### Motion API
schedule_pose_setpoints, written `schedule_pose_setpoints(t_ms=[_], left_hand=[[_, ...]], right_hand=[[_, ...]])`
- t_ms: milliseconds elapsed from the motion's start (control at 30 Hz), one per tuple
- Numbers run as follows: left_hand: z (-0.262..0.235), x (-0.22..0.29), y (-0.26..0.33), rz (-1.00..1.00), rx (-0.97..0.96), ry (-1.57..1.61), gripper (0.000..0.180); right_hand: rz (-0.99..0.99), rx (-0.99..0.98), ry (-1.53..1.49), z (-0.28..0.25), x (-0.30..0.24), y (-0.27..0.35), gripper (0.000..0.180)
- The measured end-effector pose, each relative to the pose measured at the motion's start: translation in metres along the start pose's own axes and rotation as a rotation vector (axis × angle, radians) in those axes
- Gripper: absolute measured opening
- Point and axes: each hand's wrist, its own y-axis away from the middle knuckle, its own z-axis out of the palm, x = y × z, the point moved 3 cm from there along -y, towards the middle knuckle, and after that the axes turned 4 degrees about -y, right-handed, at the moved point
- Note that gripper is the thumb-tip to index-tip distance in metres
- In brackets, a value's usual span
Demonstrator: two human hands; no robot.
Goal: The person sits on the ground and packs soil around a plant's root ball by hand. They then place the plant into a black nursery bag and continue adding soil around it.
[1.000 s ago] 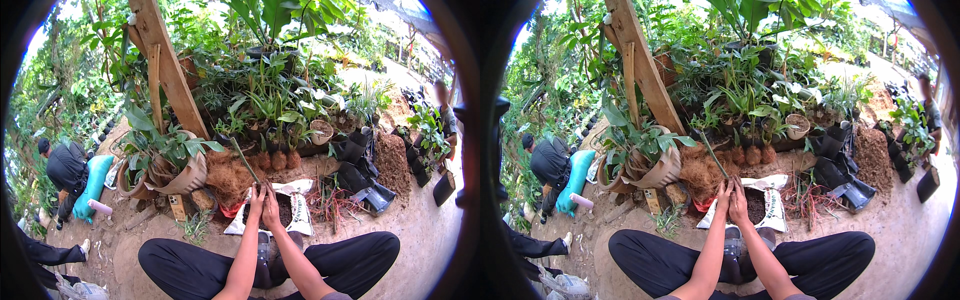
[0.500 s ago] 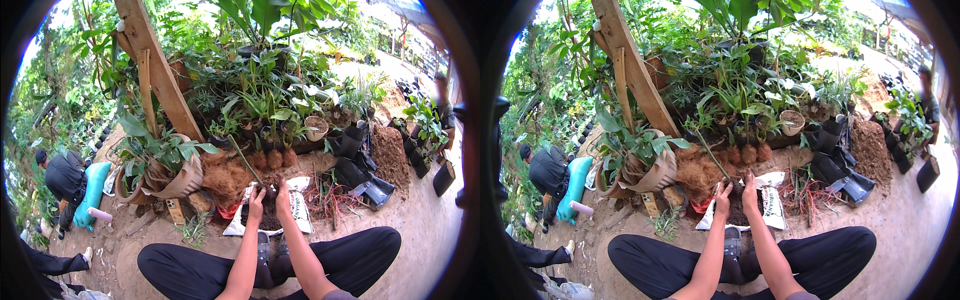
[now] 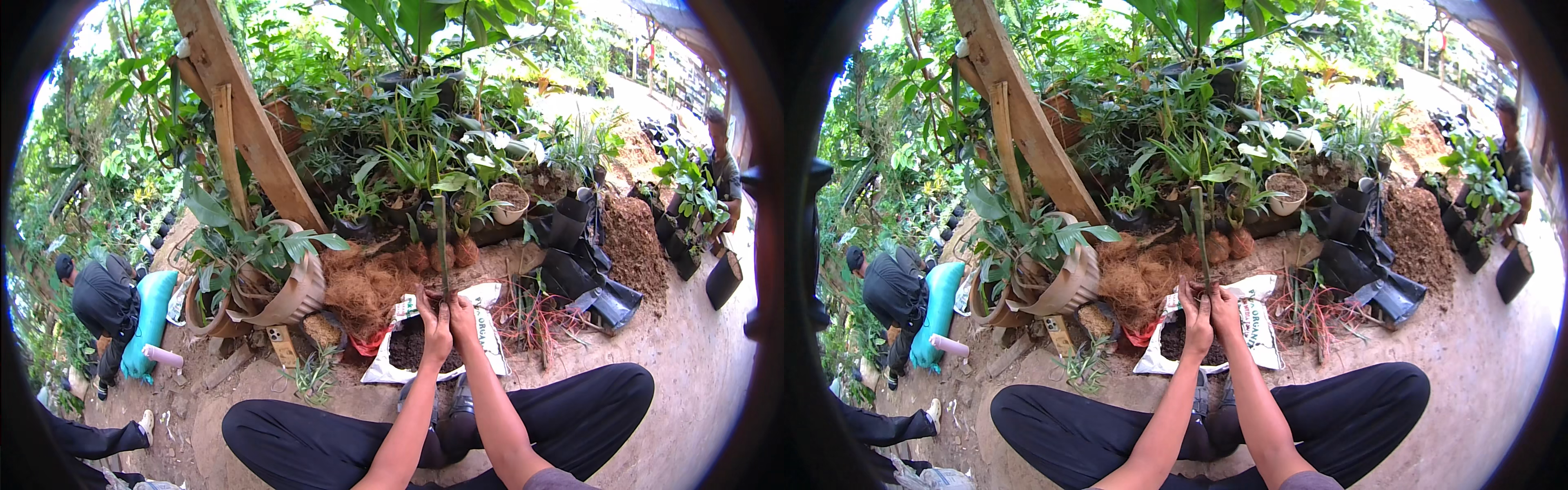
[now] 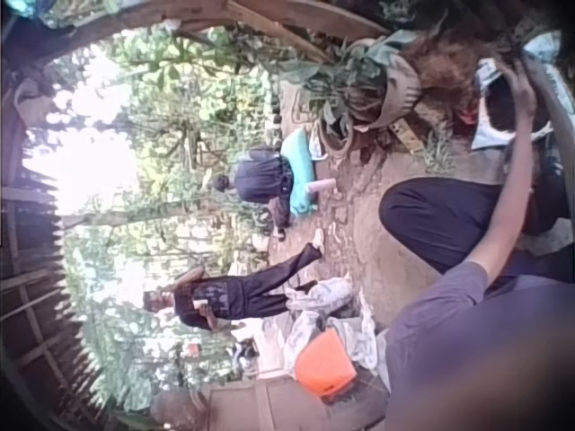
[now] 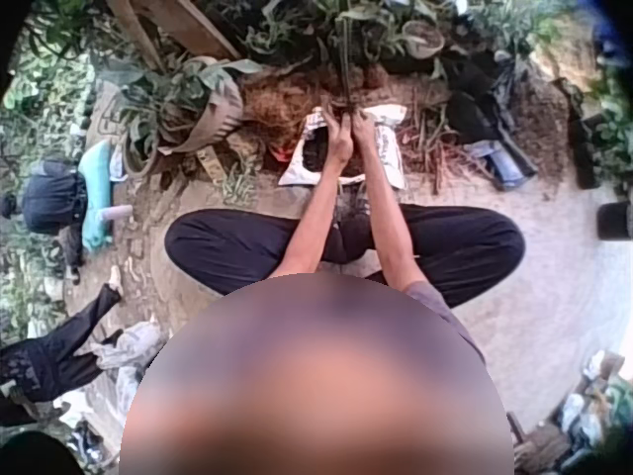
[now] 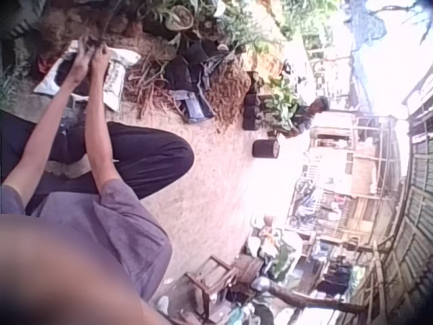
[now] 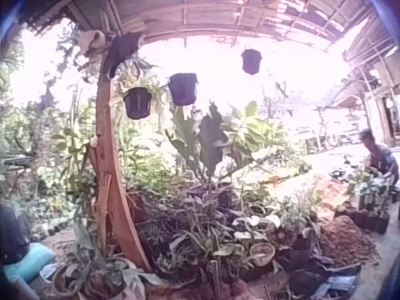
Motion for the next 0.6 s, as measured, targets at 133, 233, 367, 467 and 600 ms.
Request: schedule_pose_setpoints(t_ms=[133, 233, 367, 467, 600], left_hand=[[-0.001, -0.004, -0.002, 0.113, 0.129, -0.184, 0.070], [-0.004, -0.001, -0.002, 0.160, 0.169, -0.307, 0.079], [-0.006, 0.004, 0.000, 0.175, 0.149, -0.195, 0.095], [-0.009, 0.009, 0.002, 0.222, 0.117, -0.160, 0.105], [-0.016, 0.014, -0.001, 0.207, 0.108, -0.219, 0.101]], right_hand=[[-0.020, 0.033, 0.029, -0.002, -0.004, -0.001, 0.054], [-0.009, 0.111, -0.099, 0.001, -0.010, 0.003, 0.051], [0.058, 0.154, -0.138, 0.013, -0.022, 0.010, 0.040], [0.126, 0.108, -0.200, 0.025, -0.026, 0.016, 0.031], [0.215, 0.092, -0.289, 0.034, -0.026, 0.018, 0.030]])
